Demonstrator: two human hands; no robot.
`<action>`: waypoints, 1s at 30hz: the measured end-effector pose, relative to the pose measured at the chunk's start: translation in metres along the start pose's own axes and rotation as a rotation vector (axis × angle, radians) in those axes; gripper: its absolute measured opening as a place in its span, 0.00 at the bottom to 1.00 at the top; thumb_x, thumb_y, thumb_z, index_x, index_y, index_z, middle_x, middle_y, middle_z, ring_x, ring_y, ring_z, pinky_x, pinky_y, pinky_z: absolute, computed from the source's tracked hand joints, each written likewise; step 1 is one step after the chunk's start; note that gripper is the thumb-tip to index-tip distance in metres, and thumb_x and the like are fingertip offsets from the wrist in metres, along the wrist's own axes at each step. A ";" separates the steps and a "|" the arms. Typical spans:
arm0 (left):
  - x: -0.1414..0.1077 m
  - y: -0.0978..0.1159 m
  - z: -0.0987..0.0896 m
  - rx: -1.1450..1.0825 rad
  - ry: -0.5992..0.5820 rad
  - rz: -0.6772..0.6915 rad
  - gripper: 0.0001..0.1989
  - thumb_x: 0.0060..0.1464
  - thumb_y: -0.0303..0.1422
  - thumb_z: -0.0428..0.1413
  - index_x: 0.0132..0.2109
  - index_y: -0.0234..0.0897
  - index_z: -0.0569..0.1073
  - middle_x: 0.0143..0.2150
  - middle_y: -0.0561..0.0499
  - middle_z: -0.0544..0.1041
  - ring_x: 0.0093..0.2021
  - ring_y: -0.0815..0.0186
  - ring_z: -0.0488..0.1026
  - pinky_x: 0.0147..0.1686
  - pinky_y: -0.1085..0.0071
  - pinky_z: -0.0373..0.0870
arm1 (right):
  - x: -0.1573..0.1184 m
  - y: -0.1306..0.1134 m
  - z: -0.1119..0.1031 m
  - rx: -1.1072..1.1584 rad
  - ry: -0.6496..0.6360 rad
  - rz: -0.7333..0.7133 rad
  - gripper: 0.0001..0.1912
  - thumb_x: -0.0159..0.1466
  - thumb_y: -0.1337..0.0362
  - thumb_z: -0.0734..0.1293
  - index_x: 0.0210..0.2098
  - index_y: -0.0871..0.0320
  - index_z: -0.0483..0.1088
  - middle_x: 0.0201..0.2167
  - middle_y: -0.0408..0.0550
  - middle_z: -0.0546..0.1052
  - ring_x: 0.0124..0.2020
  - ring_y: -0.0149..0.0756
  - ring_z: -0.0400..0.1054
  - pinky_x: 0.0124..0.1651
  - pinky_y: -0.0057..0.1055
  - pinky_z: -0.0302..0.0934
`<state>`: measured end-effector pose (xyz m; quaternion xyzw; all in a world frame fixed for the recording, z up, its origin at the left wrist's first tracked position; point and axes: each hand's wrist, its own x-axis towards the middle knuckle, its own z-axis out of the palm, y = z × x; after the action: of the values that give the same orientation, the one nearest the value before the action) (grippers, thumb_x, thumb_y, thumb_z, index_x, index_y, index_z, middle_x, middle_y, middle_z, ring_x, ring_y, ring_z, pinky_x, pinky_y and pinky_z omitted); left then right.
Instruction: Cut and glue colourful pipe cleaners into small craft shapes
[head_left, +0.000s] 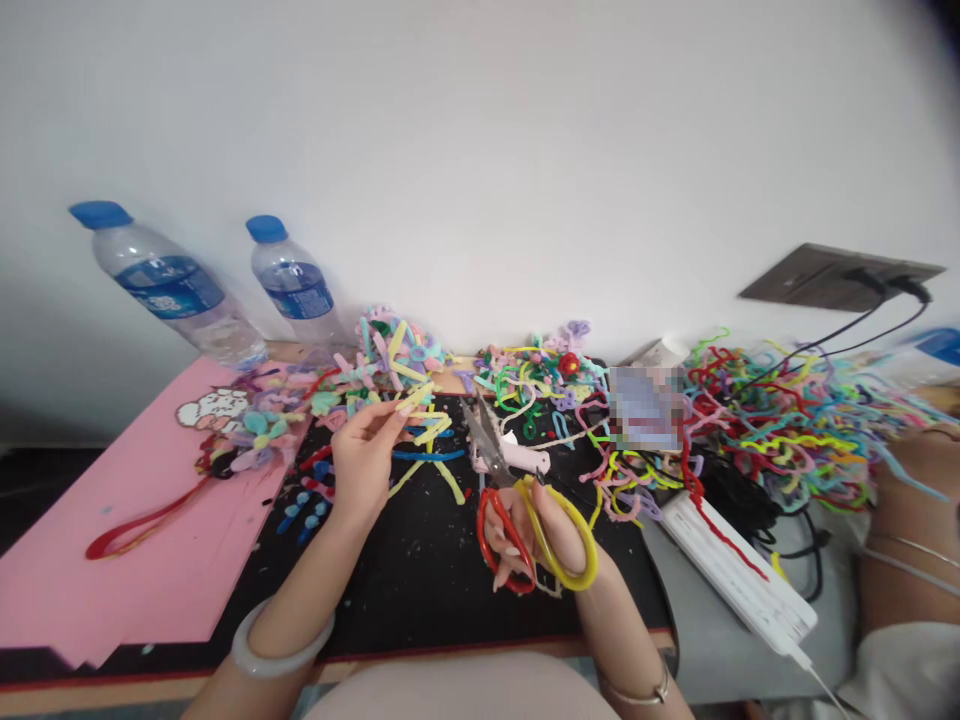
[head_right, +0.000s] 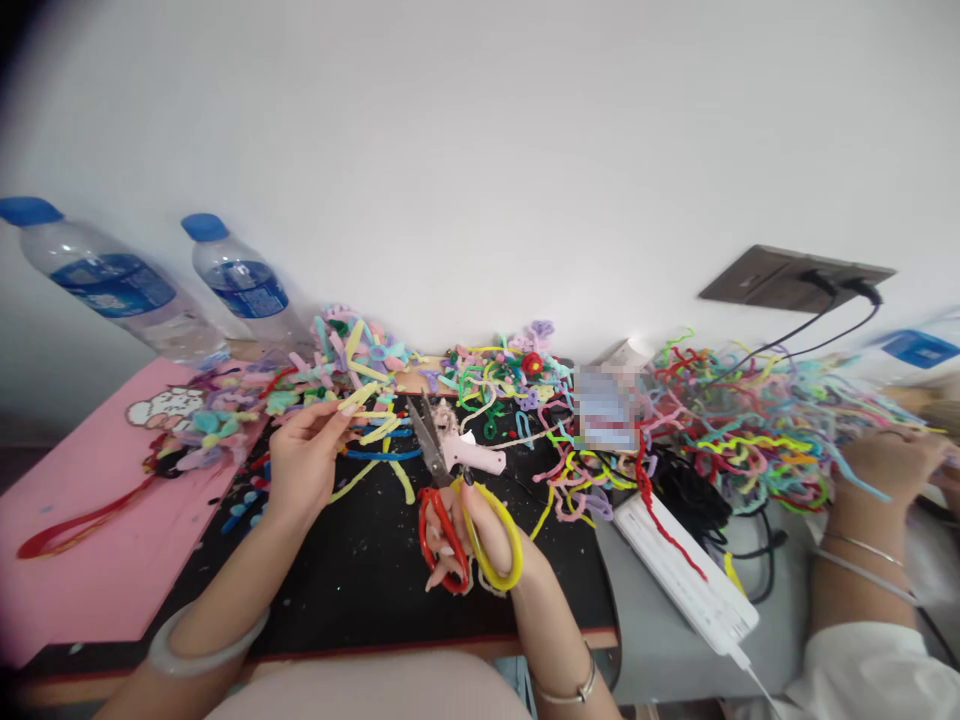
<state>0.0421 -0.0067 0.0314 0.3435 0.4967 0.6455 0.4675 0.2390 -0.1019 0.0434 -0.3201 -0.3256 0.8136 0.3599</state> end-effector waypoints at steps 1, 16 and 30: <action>0.000 -0.001 0.000 -0.002 0.005 0.012 0.09 0.43 0.34 0.65 0.34 0.35 0.78 0.29 0.50 0.80 0.29 0.64 0.78 0.26 0.74 0.72 | 0.000 0.000 0.001 0.003 -0.023 0.028 0.32 0.56 0.32 0.56 0.29 0.56 0.67 0.18 0.39 0.64 0.11 0.25 0.53 0.18 0.30 0.65; -0.011 0.006 0.000 0.255 -0.124 0.174 0.05 0.47 0.32 0.60 0.33 0.36 0.78 0.32 0.50 0.81 0.30 0.65 0.78 0.34 0.70 0.75 | 0.008 0.001 0.009 0.051 -0.067 0.102 0.35 0.57 0.32 0.52 0.30 0.59 0.64 0.14 0.38 0.64 0.09 0.24 0.55 0.14 0.25 0.62; -0.014 0.008 -0.002 0.412 -0.280 0.261 0.04 0.49 0.32 0.59 0.32 0.38 0.79 0.33 0.50 0.81 0.34 0.62 0.78 0.37 0.69 0.75 | 0.002 -0.007 0.008 -0.126 0.057 0.043 0.34 0.57 0.32 0.51 0.23 0.57 0.63 0.14 0.37 0.61 0.09 0.23 0.54 0.19 0.27 0.66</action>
<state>0.0430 -0.0213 0.0388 0.5783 0.4994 0.5320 0.3648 0.2344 -0.0988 0.0530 -0.3722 -0.3587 0.7896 0.3306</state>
